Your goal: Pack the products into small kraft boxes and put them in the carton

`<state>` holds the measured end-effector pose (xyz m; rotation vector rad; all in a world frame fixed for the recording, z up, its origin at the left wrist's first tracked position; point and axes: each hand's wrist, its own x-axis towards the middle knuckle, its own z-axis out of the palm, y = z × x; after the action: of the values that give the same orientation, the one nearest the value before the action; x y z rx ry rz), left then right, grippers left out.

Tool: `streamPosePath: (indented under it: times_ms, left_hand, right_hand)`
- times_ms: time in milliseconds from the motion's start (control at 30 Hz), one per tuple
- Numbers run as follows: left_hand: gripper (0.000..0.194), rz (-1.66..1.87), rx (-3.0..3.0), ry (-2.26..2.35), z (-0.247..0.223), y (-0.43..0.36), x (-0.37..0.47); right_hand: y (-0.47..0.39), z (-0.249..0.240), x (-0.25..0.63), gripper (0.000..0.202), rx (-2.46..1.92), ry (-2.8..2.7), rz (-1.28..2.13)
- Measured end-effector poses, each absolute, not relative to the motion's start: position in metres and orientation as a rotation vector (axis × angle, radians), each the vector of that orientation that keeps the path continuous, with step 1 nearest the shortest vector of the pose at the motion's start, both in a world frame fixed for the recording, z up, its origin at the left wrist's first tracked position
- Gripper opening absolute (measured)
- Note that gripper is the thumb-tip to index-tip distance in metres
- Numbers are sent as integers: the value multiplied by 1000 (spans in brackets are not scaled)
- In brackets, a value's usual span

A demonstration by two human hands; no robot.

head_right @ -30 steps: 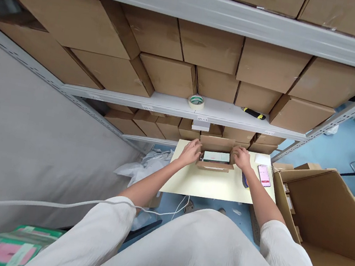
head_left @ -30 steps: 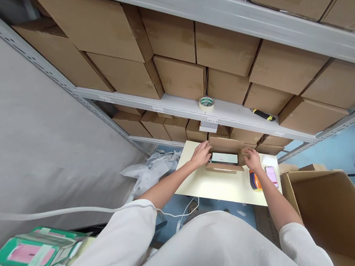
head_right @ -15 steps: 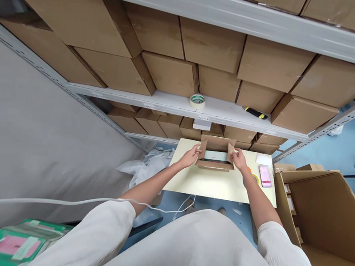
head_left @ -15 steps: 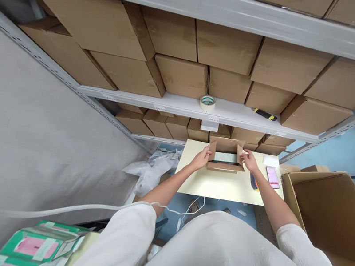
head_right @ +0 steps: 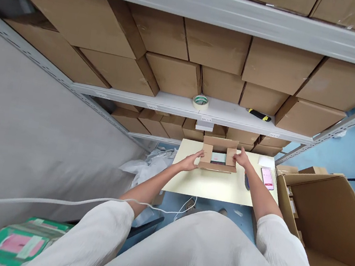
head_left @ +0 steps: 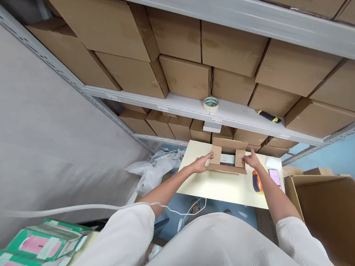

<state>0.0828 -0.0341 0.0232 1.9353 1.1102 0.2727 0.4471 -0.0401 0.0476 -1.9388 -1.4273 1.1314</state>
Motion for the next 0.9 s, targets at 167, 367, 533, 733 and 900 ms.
streamPosePath:
  times_ms: [167, 367, 533, 733, 900]
  left_hand:
    - [115, 338, 1884, 1092, 29, -37, 84]
    - [101, 368, 1778, 1216, 34, -36, 91]
    - [95, 462, 1735, 1299, 28, -30, 104]
    - [89, 422, 1726, 1346, 27, -27, 109]
    - [83, 387, 1734, 1541, 24, -24, 119]
  right_hand:
    - [-19, 58, 449, 80, -1918, -1325, 1396]
    - [-23, 63, 457, 50, -1967, -1248, 1223]
    - [-32, 65, 457, 49, -1928, -1197, 1305]
    - [-29, 64, 463, 43, -1897, -1113, 1437]
    - [-25, 57, 466, 41, -1934, -1111, 1435]
